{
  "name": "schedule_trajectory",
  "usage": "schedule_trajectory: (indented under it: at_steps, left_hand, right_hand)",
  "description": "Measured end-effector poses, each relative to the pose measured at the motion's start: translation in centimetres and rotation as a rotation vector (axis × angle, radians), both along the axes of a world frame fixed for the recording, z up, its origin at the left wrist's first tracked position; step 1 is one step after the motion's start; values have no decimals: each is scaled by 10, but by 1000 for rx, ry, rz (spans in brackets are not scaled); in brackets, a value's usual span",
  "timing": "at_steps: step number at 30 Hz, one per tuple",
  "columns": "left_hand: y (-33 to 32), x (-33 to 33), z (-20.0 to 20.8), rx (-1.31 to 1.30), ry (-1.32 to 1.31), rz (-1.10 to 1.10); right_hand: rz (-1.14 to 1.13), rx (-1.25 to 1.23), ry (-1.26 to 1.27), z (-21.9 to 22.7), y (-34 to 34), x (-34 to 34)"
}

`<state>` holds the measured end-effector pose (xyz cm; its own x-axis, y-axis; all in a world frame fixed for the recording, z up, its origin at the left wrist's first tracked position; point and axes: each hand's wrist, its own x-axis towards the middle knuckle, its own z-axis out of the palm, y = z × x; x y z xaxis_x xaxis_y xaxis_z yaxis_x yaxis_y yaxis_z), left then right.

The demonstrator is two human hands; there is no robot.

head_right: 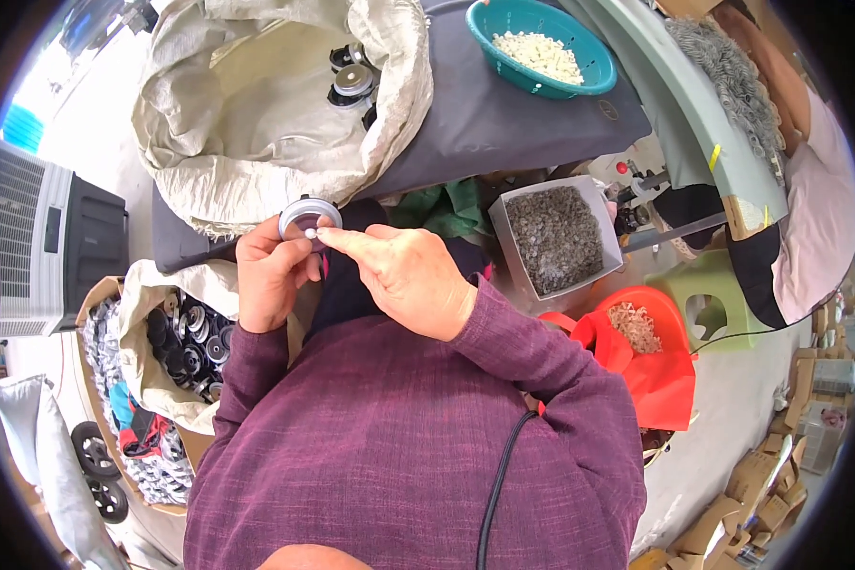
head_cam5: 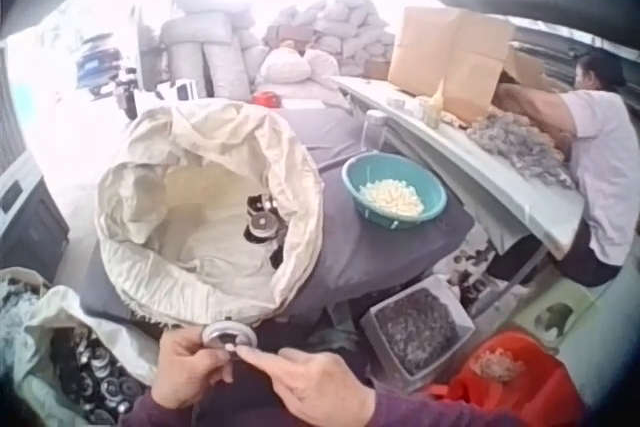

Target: The person assembles small industrial plastic and metal components by hand at a workstation, combining a plastic base, a metal spring, and a white pin.

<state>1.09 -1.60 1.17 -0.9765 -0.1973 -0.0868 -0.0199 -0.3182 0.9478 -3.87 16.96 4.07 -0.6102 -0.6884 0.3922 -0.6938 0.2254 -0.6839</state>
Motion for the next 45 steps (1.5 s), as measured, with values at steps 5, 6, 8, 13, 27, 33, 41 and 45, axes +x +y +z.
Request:
schedule_trajectory:
  at_steps: [5, 6, 8, 13, 27, 33, 41, 45]
  left_hand:
    - [7, 4, 2, -85, 61, 37]
    - [8, 3, 5, -105, 59, 34]
    - [10, 2, 5, -122, 57, 21]
    - [11, -1, 5, -400, 216, 14]
    - [29, 4, -2, 108, 119, 104]
    - [24, -8, -13, 421, 8, -80]
    - [-25, 12, -44, 488, 42, 65]
    - [-30, 12, -51, 485, 56, 15]
  right_hand:
    - [-17, 17, 18, 0, 1, 4]
    - [-24, 19, 15, 1, 2, 5]
    - [-28, 21, -38, 3, 5, 6]
    - [-27, 117, 33, 14, 12, 2]
    - [-167, -154, 217, -32, -16, 5]
    - [-105, -338, 146, -56, -11, -1]
    - [-975, -578, -819, -184, 120, -60]
    - [-1313, 6, -556, -318, 262, -90]
